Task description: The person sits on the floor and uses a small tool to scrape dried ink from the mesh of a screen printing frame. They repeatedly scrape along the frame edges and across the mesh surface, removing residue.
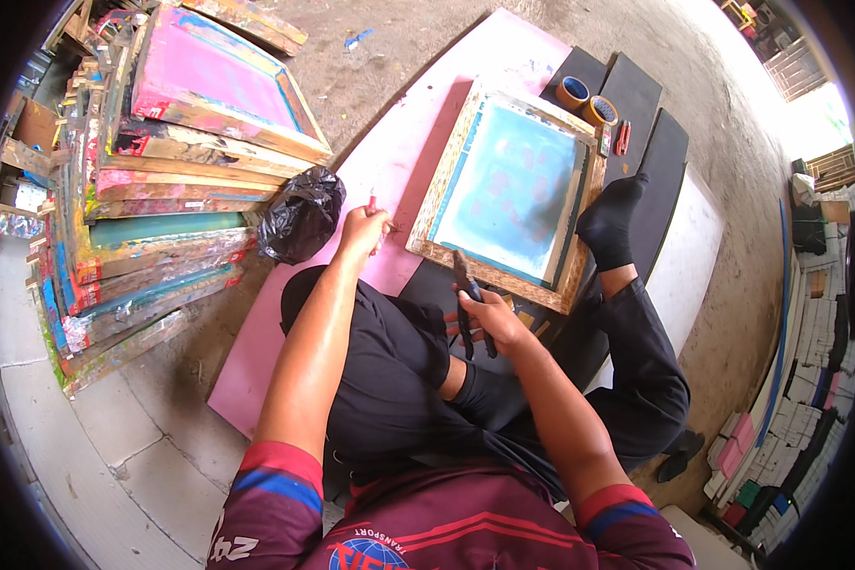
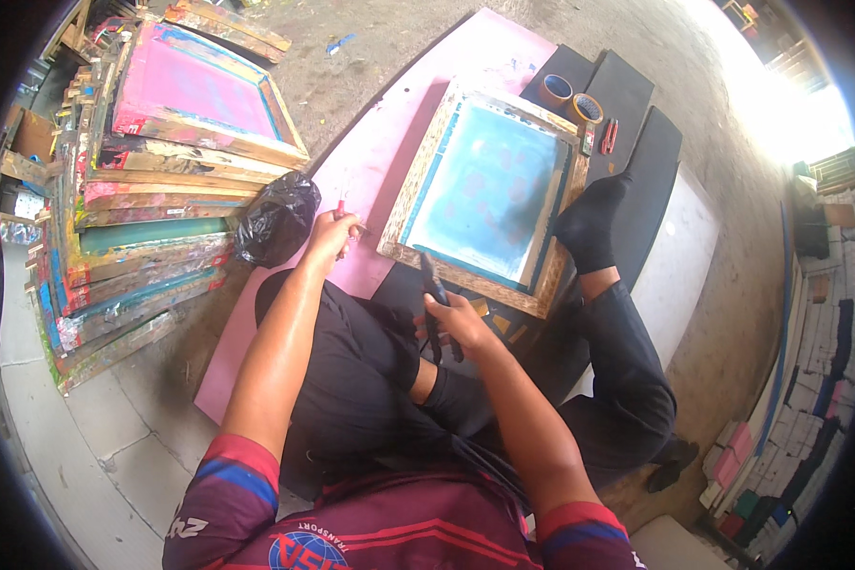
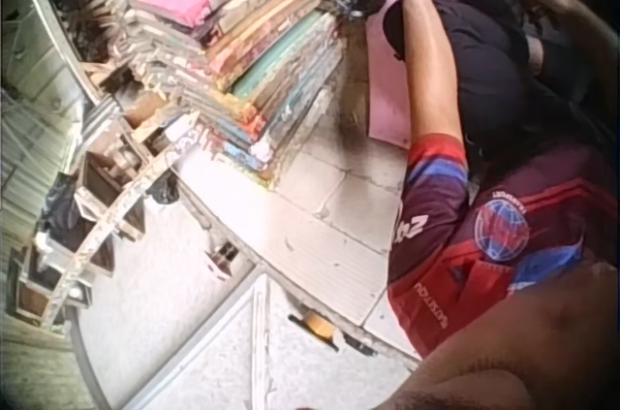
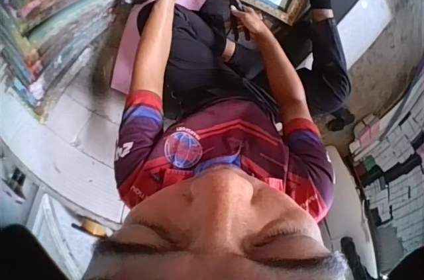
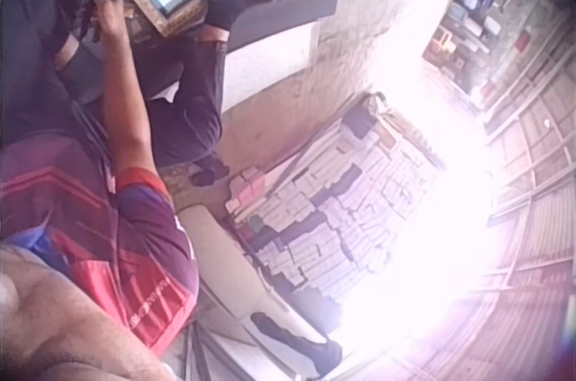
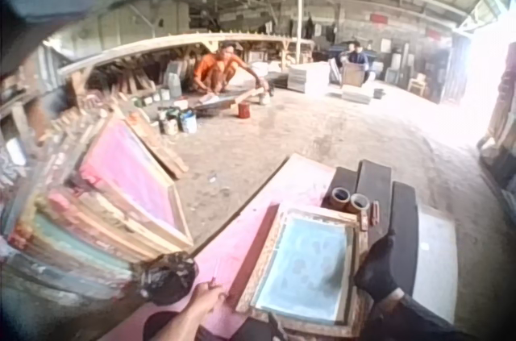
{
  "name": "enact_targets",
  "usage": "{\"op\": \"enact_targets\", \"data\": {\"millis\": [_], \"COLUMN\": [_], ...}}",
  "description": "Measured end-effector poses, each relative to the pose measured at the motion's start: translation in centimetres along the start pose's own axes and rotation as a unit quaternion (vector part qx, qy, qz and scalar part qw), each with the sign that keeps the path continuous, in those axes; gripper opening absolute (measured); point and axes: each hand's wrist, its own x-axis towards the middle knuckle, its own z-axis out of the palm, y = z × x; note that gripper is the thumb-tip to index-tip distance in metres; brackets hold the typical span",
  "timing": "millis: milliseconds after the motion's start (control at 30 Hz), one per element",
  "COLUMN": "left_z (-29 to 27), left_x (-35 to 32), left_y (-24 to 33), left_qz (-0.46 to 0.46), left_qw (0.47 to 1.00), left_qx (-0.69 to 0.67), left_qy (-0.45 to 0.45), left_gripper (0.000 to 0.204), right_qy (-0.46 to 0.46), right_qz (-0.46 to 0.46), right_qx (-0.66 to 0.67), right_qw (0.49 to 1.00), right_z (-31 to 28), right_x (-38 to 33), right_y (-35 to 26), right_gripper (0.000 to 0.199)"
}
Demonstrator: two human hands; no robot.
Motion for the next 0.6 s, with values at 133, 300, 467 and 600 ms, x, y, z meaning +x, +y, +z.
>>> {"op": "enact_targets", "data": {"millis": [133, 300, 467, 600], "left_z": [-0.9, -0.4, -0.7, -0.5], "left_x": [1.2, 0.8, 1.0, 0.8], "left_y": [0.1, 0.1, -0.1, 0.0], "left_qz": [-0.003, -0.015, -0.017, -0.022], "left_qw": [0.998, 0.996, 0.996, 0.996], "left_qx": [-0.008, -0.011, 0.001, 0.002], "left_qy": [0.064, 0.085, 0.086, 0.084], "left_gripper": [0.013, 0.011, 0.012, 0.012], "right_qy": [0.008, 0.005, -0.014, -0.033], "right_qz": [0.033, 0.060, 0.072, 0.084], "right_qx": [0.038, 0.031, 0.010, -0.006], "right_qw": [0.999, 0.998, 0.997, 0.996], "right_z": [-2.5, -4.3, -5.1, -6.2], "right_x": [-1.6, -1.8, -1.9, -1.3], "right_y": [1.1, 2.4, 2.6, 2.0], "right_gripper": [0.055, 0.054, 0.055, 0.055]}}
